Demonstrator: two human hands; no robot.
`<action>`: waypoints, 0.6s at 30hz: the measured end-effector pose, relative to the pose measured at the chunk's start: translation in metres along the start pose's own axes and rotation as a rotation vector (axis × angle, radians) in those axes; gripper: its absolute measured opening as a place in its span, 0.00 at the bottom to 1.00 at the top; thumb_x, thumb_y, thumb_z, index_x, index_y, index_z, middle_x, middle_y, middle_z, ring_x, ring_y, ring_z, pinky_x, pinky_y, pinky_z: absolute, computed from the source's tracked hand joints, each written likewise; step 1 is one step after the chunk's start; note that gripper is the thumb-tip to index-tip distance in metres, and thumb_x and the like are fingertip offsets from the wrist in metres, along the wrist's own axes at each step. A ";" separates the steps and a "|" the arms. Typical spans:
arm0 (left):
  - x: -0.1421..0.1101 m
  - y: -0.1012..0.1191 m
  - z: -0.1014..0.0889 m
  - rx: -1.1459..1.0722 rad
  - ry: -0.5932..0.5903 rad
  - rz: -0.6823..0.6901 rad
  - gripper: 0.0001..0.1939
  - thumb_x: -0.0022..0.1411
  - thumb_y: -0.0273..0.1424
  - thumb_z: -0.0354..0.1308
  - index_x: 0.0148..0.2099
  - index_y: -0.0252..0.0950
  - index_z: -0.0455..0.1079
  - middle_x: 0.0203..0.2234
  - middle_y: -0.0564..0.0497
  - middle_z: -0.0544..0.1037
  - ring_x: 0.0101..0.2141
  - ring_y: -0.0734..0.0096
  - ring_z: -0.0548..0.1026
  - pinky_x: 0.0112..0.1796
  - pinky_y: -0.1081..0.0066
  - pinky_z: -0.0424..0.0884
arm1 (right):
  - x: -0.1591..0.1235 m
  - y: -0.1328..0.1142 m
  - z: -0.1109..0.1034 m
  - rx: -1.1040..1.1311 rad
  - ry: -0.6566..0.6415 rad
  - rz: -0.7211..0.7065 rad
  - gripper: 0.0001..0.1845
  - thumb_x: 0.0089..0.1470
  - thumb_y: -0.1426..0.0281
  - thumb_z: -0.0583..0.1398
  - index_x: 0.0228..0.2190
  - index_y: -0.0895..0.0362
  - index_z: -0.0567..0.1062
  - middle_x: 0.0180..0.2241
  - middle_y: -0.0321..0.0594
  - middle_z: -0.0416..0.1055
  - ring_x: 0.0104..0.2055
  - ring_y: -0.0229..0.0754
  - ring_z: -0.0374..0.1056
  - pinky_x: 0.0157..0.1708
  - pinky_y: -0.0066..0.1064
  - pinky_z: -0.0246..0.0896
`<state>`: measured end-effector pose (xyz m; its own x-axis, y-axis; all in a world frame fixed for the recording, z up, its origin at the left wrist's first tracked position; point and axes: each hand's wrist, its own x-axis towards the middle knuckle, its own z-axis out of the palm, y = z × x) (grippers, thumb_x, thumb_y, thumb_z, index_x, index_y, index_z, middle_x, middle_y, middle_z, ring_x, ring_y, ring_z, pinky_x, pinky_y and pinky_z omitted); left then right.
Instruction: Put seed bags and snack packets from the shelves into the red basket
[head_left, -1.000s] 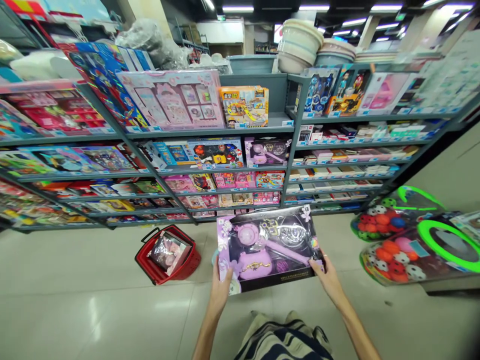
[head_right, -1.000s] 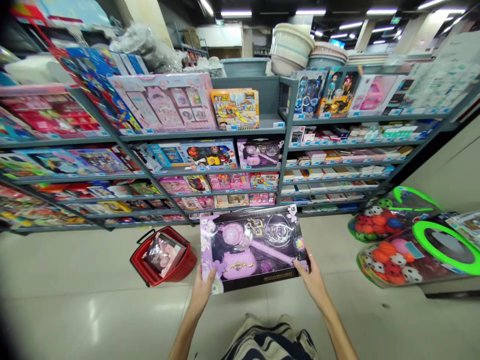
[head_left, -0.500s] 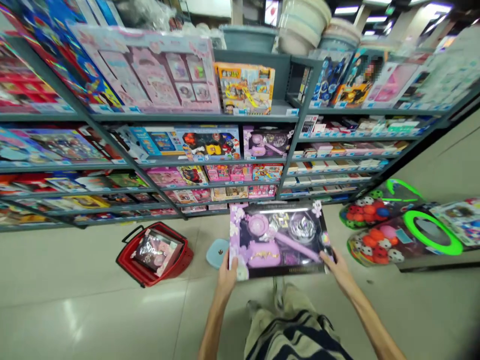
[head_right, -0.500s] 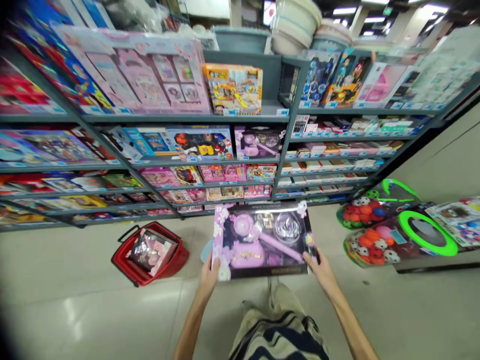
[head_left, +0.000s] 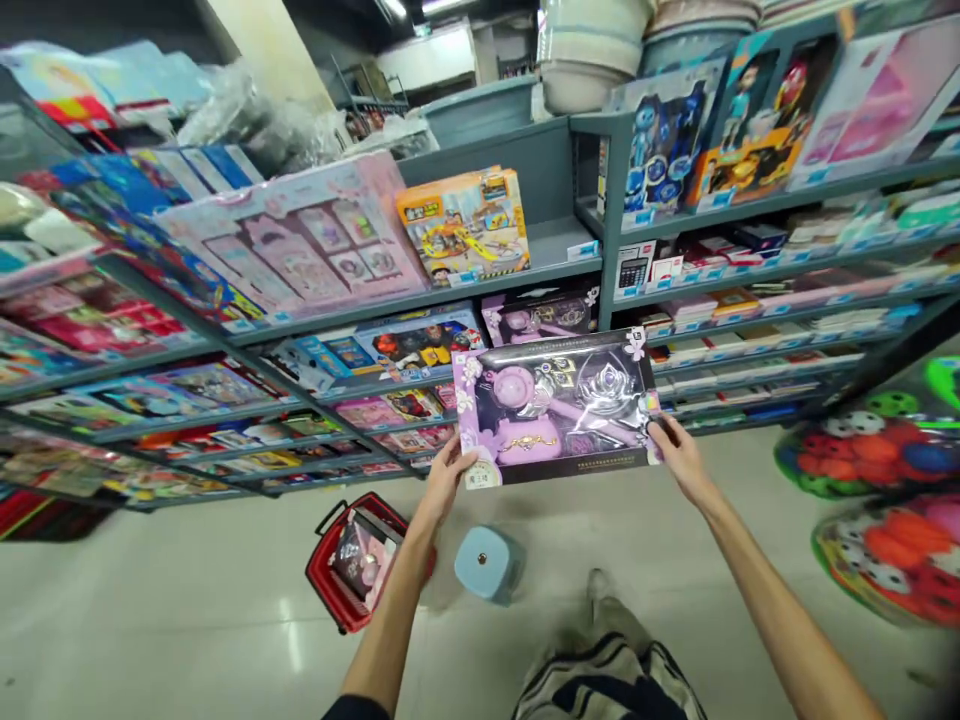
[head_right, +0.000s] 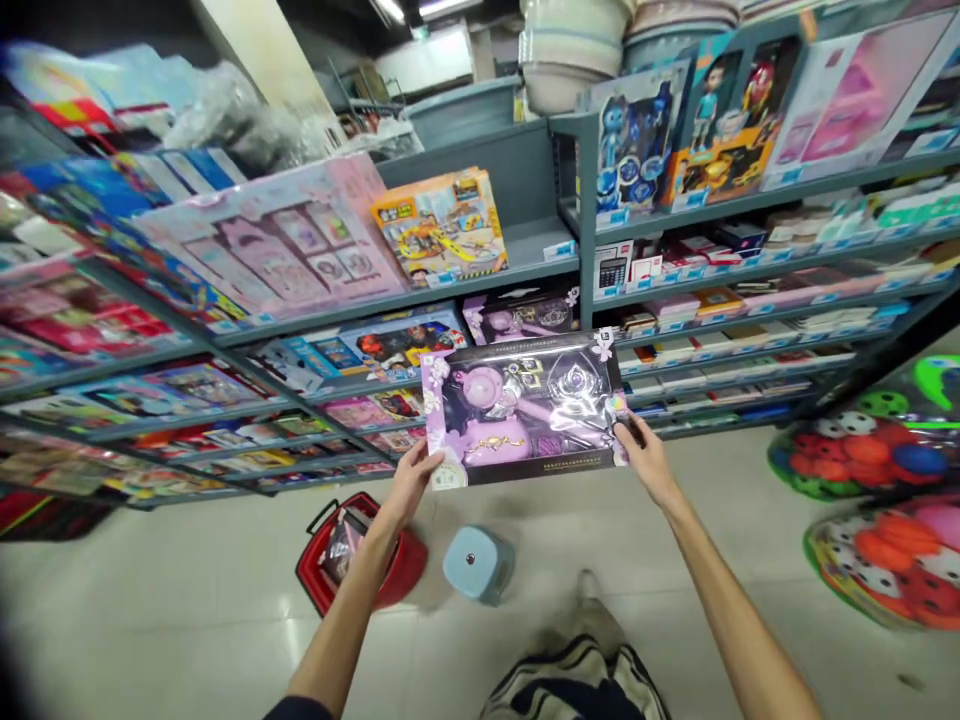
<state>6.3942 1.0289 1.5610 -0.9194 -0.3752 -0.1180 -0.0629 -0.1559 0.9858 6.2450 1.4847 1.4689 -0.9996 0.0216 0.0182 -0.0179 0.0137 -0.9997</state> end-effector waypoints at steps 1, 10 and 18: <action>0.016 0.002 0.005 -0.012 0.002 -0.013 0.50 0.47 0.44 0.85 0.68 0.30 0.74 0.67 0.31 0.78 0.67 0.37 0.76 0.70 0.47 0.70 | 0.018 0.001 0.000 -0.010 -0.006 -0.003 0.50 0.58 0.37 0.72 0.70 0.53 0.77 0.66 0.49 0.77 0.66 0.58 0.74 0.70 0.49 0.68; 0.111 -0.037 0.020 0.030 -0.033 -0.062 0.63 0.57 0.43 0.82 0.85 0.45 0.52 0.78 0.38 0.64 0.77 0.45 0.64 0.76 0.49 0.61 | 0.107 0.022 0.009 0.060 -0.111 0.145 0.53 0.55 0.38 0.74 0.72 0.51 0.74 0.69 0.49 0.74 0.70 0.61 0.72 0.67 0.50 0.73; 0.198 -0.052 -0.002 0.113 -0.117 -0.018 0.55 0.55 0.40 0.80 0.80 0.40 0.61 0.75 0.33 0.69 0.74 0.40 0.68 0.75 0.44 0.62 | 0.167 0.016 0.053 -0.122 -0.196 0.075 0.47 0.52 0.44 0.73 0.66 0.53 0.74 0.66 0.51 0.76 0.68 0.62 0.72 0.75 0.57 0.63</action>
<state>6.2165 0.9613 1.4865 -0.9564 -0.2629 -0.1273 -0.1169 -0.0550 0.9916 6.0768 1.4358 1.4549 -0.9834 -0.1672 -0.0706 0.0472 0.1399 -0.9890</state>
